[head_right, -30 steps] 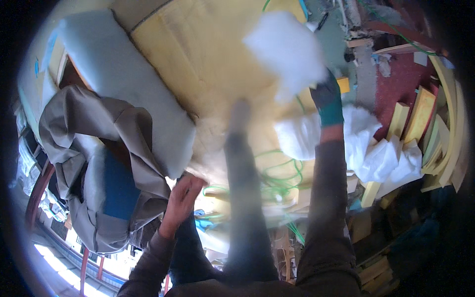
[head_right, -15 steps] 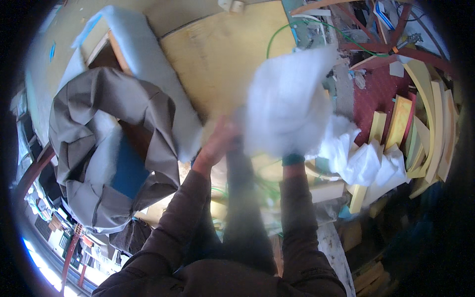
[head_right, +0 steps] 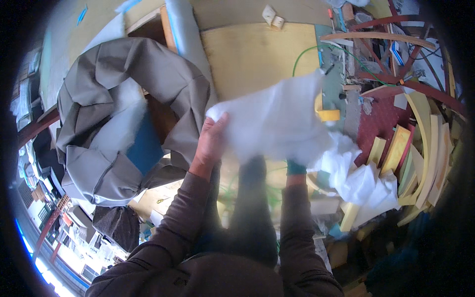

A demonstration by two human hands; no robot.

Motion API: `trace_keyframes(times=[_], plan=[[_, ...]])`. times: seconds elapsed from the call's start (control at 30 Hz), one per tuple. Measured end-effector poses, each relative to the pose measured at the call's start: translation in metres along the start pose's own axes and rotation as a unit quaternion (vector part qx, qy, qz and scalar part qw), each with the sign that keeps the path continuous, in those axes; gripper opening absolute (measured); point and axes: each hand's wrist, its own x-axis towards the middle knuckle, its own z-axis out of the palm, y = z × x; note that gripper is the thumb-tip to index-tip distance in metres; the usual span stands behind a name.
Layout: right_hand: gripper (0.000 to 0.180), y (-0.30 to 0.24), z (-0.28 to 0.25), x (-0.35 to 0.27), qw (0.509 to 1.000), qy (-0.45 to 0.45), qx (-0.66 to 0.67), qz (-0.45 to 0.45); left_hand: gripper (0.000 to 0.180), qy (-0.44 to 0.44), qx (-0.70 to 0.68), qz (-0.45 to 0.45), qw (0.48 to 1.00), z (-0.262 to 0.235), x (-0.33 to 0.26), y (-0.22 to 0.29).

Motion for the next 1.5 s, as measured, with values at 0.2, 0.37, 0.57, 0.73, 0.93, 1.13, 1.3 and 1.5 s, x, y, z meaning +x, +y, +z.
trace_keyframes(times=[0.2, 0.37, 0.57, 0.73, 0.93, 1.13, 1.3, 1.5], plan=[[0.056, 0.056, 0.072, -0.084, 0.935, -0.061, -0.332, 0.110, 0.026, 0.033, -0.023, 0.012, 0.999, -0.016, -0.023, 0.030], [0.059, 0.048, 0.117, -0.134, 0.841, -0.196, -0.461, 0.207, 0.034, 0.009, 0.043, 0.050, 0.998, -0.043, -0.053, 0.044], [0.062, 0.127, 0.127, -0.102, 0.933, -0.080, -0.218, 0.274, 0.048, 0.112, 0.191, 0.109, 0.969, -0.068, -0.086, 0.038], [0.064, 0.196, 0.130, -0.078, 0.964, 0.018, -0.070, 0.257, 0.048, 0.178, -0.042, 0.068, 0.981, -0.084, -0.101, 0.040], [0.067, 0.201, 0.162, -0.056, 0.969, 0.038, -0.110, 0.219, 0.060, 0.136, -0.084, 0.133, 0.978, -0.094, -0.125, 0.059], [0.056, 0.193, 0.171, -0.060, 0.950, 0.067, -0.194, 0.237, 0.037, 0.214, -0.042, 0.063, 0.974, -0.099, -0.128, 0.069], [0.064, 0.210, 0.166, -0.074, 0.954, -0.004, -0.085, 0.288, 0.040, 0.251, -0.043, 0.065, 0.965, -0.113, -0.130, 0.078], [0.065, 0.252, 0.161, -0.047, 0.888, 0.006, 0.120, 0.444, 0.040, 0.273, 0.079, 0.068, 0.956, -0.137, -0.128, 0.070]])
